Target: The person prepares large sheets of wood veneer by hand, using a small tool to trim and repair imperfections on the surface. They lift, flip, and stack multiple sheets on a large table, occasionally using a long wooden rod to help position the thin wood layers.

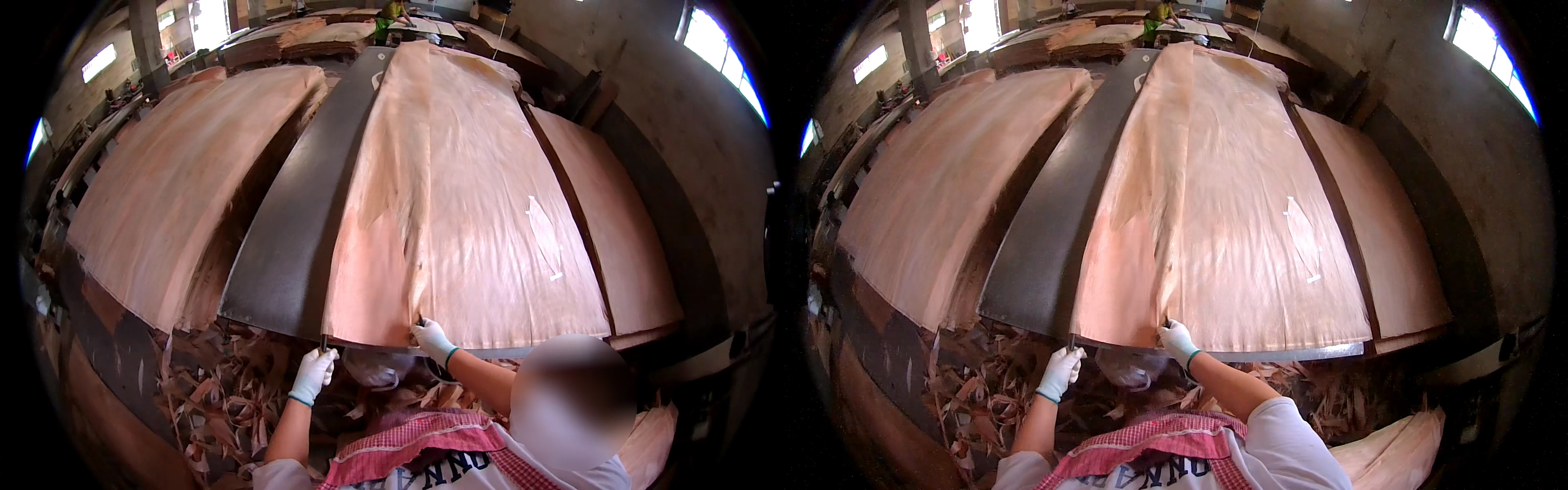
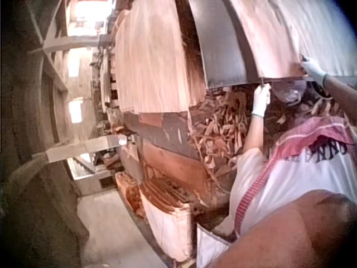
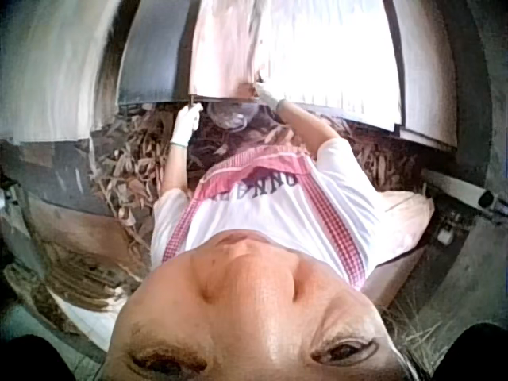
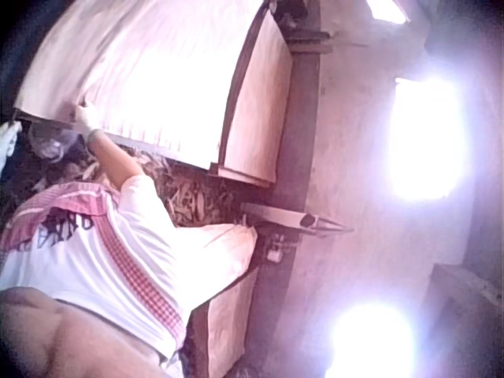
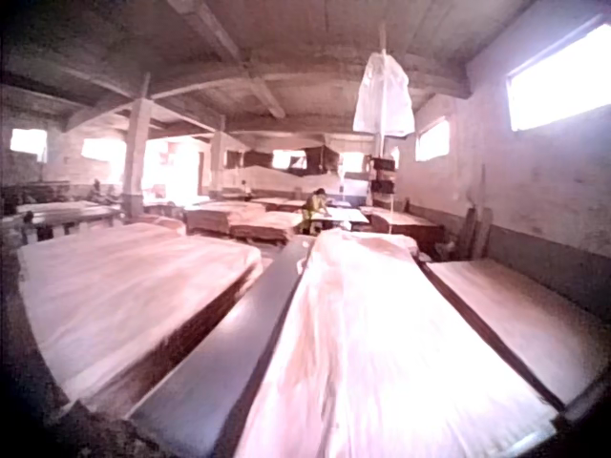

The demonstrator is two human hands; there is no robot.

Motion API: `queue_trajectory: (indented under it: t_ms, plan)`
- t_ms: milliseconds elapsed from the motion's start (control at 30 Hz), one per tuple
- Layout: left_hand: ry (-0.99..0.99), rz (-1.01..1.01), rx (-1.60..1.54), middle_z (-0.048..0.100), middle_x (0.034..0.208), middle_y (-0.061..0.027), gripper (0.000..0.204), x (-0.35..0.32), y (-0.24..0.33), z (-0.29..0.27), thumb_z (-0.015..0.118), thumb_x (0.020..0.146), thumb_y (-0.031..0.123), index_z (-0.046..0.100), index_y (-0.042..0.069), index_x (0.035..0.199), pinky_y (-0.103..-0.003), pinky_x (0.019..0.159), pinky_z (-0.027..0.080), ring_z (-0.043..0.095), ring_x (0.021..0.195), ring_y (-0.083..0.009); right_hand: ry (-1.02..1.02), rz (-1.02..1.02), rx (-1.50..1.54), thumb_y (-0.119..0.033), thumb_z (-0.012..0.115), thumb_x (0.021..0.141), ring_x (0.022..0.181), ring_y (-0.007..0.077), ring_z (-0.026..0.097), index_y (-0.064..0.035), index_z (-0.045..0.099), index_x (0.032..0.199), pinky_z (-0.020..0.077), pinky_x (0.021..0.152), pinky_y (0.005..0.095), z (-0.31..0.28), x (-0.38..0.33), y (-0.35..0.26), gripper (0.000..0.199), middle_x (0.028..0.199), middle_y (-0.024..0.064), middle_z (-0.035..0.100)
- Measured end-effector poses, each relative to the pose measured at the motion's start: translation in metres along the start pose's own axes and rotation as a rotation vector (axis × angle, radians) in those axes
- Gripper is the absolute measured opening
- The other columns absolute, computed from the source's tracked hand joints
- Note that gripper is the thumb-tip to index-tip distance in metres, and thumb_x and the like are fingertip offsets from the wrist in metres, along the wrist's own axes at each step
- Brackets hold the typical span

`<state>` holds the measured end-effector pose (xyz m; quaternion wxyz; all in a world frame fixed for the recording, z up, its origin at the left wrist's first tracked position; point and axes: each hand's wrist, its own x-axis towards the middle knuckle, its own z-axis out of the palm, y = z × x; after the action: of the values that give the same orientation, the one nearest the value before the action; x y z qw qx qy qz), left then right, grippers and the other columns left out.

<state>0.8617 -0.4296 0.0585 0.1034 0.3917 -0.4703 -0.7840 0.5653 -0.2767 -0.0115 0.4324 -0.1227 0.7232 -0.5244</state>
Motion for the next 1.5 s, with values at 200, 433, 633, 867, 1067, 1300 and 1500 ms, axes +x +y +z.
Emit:
queue_trajectory:
  t_ms: [200,433,633,867,1067,1300,1500]
  plan:
    - [0.214,0.050,0.168,0.047,0.059,0.0029,0.022,-0.022,0.023,0.044,0.065,0.094,0.025,0.049,0.012,0.084,-0.023,0.035,0.034,0.040,0.041,-0.0046,0.072,-0.272,-0.687,-0.045,0.070,0.089,0.081,0.0215,0.066,0.0062,0.059,0.114,0.0538,0.071,0.0333,-0.008,-0.042,-0.100,0.058,0.095,0.0147,0.069]
    - [0.156,0.354,0.628,0.065,0.082,-0.0274,0.033,-0.014,-0.065,0.217,0.067,0.090,0.028,0.054,-0.002,0.089,-0.049,0.064,0.050,0.065,0.078,-0.0445,0.233,-0.298,-0.438,-0.038,0.062,0.094,0.082,0.0299,0.067,0.0012,0.060,0.108,0.0518,0.074,0.0391,-0.011,-0.098,-0.100,0.041,0.090,0.0186,0.068]
    - [-0.201,0.567,0.421,0.068,0.103,-0.0243,0.040,-0.026,-0.087,0.373,0.065,0.092,0.025,0.049,-0.002,0.117,-0.043,0.080,0.051,0.068,0.098,-0.0371,0.523,-0.436,-0.221,-0.029,0.062,0.094,0.068,0.0336,0.061,-0.0022,0.055,0.094,0.0471,0.064,0.0433,-0.148,-0.115,-0.068,0.027,0.075,0.0177,0.062]
    - [-0.726,0.102,0.310,0.053,0.132,-0.0121,0.046,-0.045,-0.067,0.536,0.060,0.097,0.016,0.043,-0.001,0.137,-0.036,0.099,0.046,0.058,0.113,-0.0209,0.329,-0.580,0.256,-0.021,0.064,0.096,0.073,0.0066,0.051,-0.0017,0.066,0.096,0.0451,0.065,0.0272,-0.427,-0.162,-0.100,0.019,0.084,-0.0037,0.062]
    - [-0.644,-0.156,-0.441,0.054,0.135,-0.0091,0.038,0.001,-0.154,0.538,0.066,0.093,0.026,0.056,0.013,0.128,-0.047,0.113,0.034,0.047,0.129,-0.0296,0.352,-0.424,0.231,-0.027,0.068,0.093,0.073,0.0065,0.056,-0.0003,0.072,0.092,0.0462,0.066,0.0261,-0.649,-0.213,-0.117,0.027,0.084,-0.0031,0.065]
    - [-0.451,0.051,-0.590,0.044,0.147,-0.0066,0.073,0.017,-0.170,0.615,0.066,0.086,0.055,0.046,0.007,0.138,-0.044,0.120,0.021,0.032,0.141,-0.0253,0.460,-0.380,0.216,-0.025,0.068,0.093,0.079,0.0079,0.060,0.0005,0.070,0.098,0.0489,0.069,0.0245,-0.872,-0.226,-0.074,0.026,0.091,0.0000,0.067]
    - [-0.219,0.181,-0.912,0.061,0.128,-0.0066,0.058,0.063,-0.174,0.740,0.061,0.091,0.054,0.057,0.008,0.126,-0.041,0.111,0.036,0.051,0.125,-0.0226,0.457,-0.365,0.033,-0.023,0.066,0.095,0.075,0.0071,0.059,-0.0017,0.068,0.092,0.0477,0.067,0.0238,-1.048,-0.237,-0.049,0.022,0.086,-0.0018,0.066]
